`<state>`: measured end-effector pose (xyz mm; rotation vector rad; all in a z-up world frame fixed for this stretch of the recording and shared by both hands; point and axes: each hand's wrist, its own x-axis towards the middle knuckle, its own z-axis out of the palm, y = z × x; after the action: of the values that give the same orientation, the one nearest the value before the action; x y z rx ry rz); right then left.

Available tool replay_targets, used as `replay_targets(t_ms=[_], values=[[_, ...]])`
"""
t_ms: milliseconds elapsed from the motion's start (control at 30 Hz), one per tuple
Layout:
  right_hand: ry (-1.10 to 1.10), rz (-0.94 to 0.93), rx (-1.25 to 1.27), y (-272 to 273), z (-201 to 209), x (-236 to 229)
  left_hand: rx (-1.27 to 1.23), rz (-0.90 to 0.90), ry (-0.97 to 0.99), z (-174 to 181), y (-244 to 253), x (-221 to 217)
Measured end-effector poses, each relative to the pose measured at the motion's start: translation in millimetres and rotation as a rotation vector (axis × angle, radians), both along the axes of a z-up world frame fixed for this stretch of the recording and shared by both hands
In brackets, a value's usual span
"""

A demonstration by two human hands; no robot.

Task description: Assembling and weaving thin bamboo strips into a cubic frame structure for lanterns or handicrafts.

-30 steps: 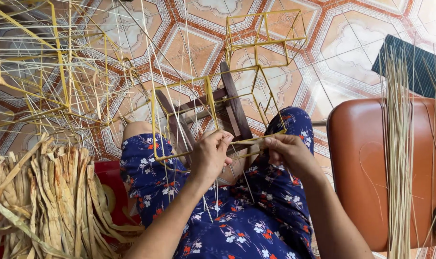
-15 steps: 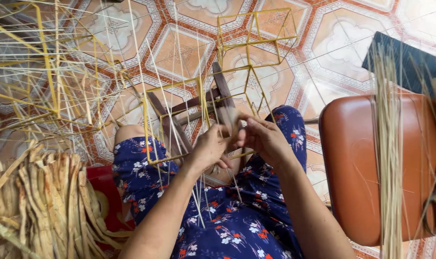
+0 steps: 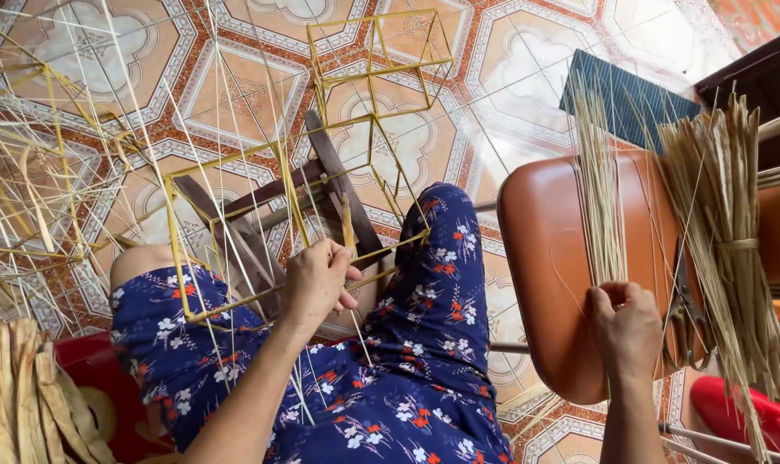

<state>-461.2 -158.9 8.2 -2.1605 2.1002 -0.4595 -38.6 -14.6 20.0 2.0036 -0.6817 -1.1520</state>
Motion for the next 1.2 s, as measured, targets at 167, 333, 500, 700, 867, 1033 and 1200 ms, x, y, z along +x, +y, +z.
replay_targets(t_ms=[167, 333, 500, 700, 867, 1033, 1200], values=[[-0.215, -0.068, 0.058, -11.7, -19.8, -27.1, 0.007, -0.019, 0.027, 1.1, 0.4, 2.8], [-0.691, -0.128, 0.229, -24.5, -1.0, -48.4, 0.013, 0.002, 0.063, -6.3, 0.6, 3.6], [-0.994, -0.071, 0.33, -29.4, 27.1, -63.5, 0.008, 0.003, 0.107, -11.4, 0.3, 7.8], [-1.242, 0.08, 0.347, -22.5, 52.8, -60.5, 0.006, -0.002, 0.135, -11.8, 1.5, 9.4], [-0.716, -0.07, 0.217, -39.1, 39.7, -60.5, -0.011, -0.014, 0.139, -9.1, 1.1, 8.1], [-0.245, -0.125, 0.185, -59.4, 0.0, -69.6, -0.002, -0.027, 0.119, -10.6, 1.3, 9.6], [-0.167, -0.131, 0.211, -62.3, -26.4, -72.4, 0.005, -0.035, 0.105, -7.1, 3.0, 7.9]])
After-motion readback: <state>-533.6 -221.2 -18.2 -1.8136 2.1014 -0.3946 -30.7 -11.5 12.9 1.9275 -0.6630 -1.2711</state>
